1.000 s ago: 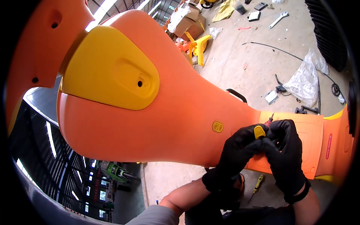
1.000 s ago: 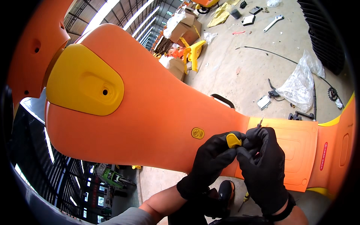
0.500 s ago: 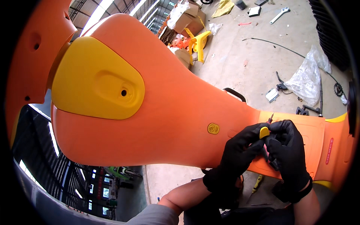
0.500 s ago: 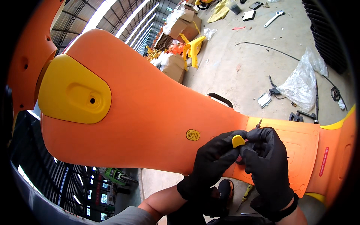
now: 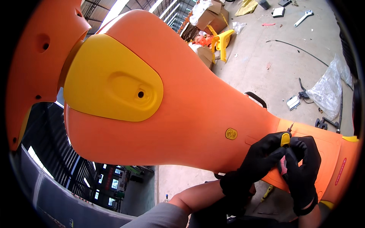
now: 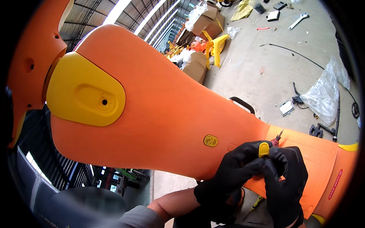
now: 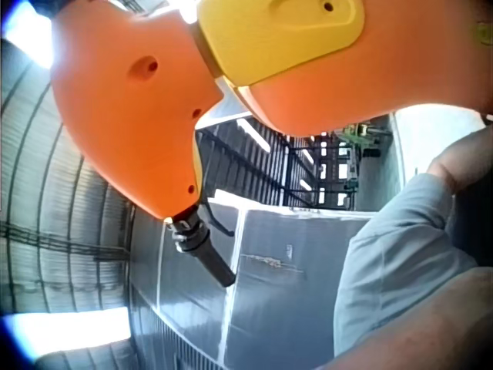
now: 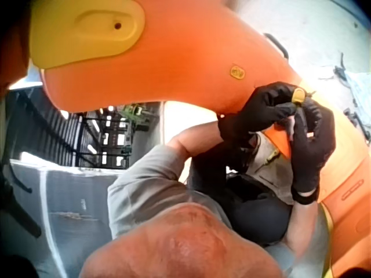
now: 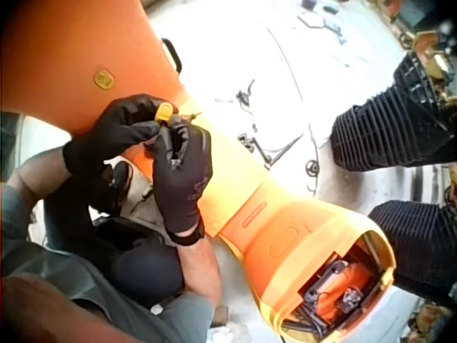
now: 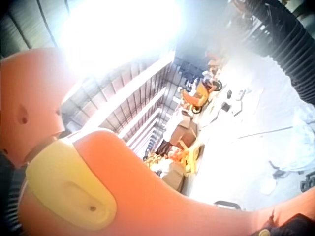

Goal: The person attaches a plastic component to the body of a yellow and orange electric scooter by hand and secures it using a power drill.

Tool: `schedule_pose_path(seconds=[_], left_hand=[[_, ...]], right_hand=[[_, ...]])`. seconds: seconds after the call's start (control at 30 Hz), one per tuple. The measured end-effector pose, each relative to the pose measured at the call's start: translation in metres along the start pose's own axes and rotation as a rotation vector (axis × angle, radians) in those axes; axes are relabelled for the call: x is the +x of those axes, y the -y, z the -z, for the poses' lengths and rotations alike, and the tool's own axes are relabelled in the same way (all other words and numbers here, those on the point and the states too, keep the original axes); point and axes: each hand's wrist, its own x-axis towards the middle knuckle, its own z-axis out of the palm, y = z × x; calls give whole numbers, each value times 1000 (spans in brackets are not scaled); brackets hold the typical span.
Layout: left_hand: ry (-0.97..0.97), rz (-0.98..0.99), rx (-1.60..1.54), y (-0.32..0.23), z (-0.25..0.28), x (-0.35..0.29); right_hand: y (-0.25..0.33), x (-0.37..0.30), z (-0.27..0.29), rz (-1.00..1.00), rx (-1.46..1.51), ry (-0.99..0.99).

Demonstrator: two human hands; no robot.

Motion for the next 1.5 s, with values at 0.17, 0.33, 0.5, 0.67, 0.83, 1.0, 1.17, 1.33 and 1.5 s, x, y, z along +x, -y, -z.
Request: schedule_pose_path(seconds=[0.17,0.33,0.5,0.67,0.83,1.0,1.17,1.33,1.5], left_hand=[[6,119,-2,6,-5,12],[31,36,44,28,-4,21],[58,-17,61,31,-9,27],[28,74,-66,7,-24,27],[-5,96,44,9,0,21],[62,-49,51,5,0,13],[37,-166,67,10,4,-2],[39,-153,123,-2,8,-14],[71,-202,75,-6,16,-26]], right_hand=[[-23,5,9,179,-215,68],[-35,3,6,-227,103,-1],[-43,9,11,-469,477,-50],[-25,12,20,-375,320,-82],[-31,11,9,-413,492,72],[-18,7,10,-376,487,46],[-4,-3,8,-406,375,118],[18,-9,1,-376,315,72],[38,-20,-6,-373,276,65]])
